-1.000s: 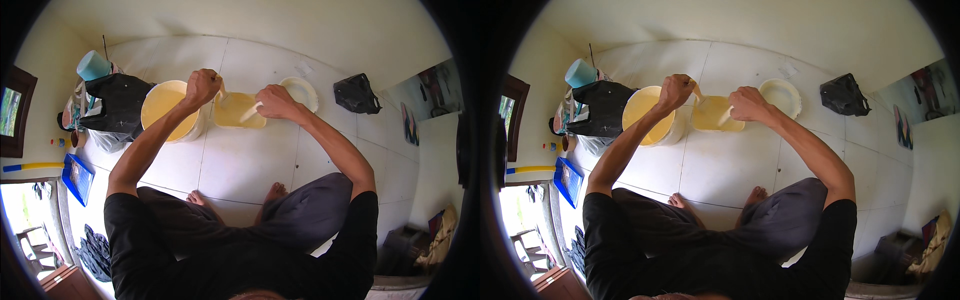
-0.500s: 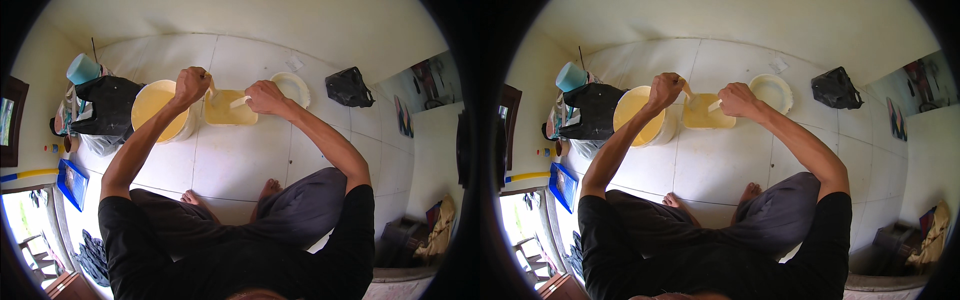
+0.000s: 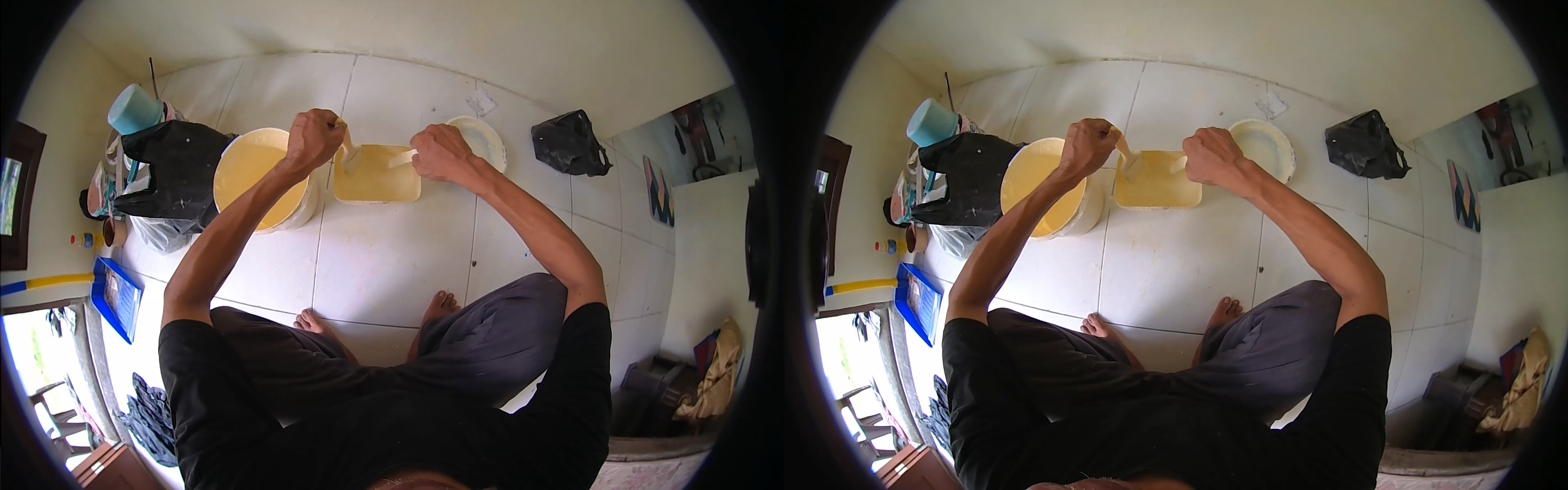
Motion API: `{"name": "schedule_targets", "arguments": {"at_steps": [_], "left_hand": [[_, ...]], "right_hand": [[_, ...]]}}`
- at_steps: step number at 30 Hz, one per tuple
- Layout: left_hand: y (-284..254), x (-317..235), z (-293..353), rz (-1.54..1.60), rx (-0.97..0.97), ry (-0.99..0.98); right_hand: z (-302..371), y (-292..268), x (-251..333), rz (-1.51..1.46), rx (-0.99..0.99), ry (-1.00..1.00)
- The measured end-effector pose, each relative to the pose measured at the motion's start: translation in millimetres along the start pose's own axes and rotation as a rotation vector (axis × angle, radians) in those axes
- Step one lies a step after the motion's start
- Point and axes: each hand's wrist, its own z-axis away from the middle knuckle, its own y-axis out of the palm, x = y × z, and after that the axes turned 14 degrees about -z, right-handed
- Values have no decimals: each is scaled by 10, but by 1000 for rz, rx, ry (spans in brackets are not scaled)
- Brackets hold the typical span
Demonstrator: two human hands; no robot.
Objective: The person sits on the floor and mixes paint in a bucket using a wooden stick and a paint brush, then transfers some of the paint into a smaller plastic container.
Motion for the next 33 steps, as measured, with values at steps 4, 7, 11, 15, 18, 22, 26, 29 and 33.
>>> {"name": "schedule_targets", "arguments": {"at_steps": [4,7,11,15,18,22,26,29,33], "left_hand": [[-17,-73,-14,8,-5,11],[-22,-61,-30,2,17,2],[16,-41,-32,-35,48,11],[10,-68,-25,-57,71,17],[9,-101,-20,-55,108,7],[15,-107,-3,-88,130,28],[75,-157,-15,-132,92,144],[133,-164,-12,-156,104,207],[218,-246,-59,-202,108,325]], "right_hand": [[33,-57,-66,99,170,57],[35,9,18,19,149,22],[50,40,9,-20,-53,-22],[82,-132,-24,145,100,87],[104,-31,-161,80,52,4],[111,-12,-178,-21,93,68],[100,-115,-302,132,280,314],[150,-62,-444,145,360,364],[262,95,-765,178,491,406]]}}
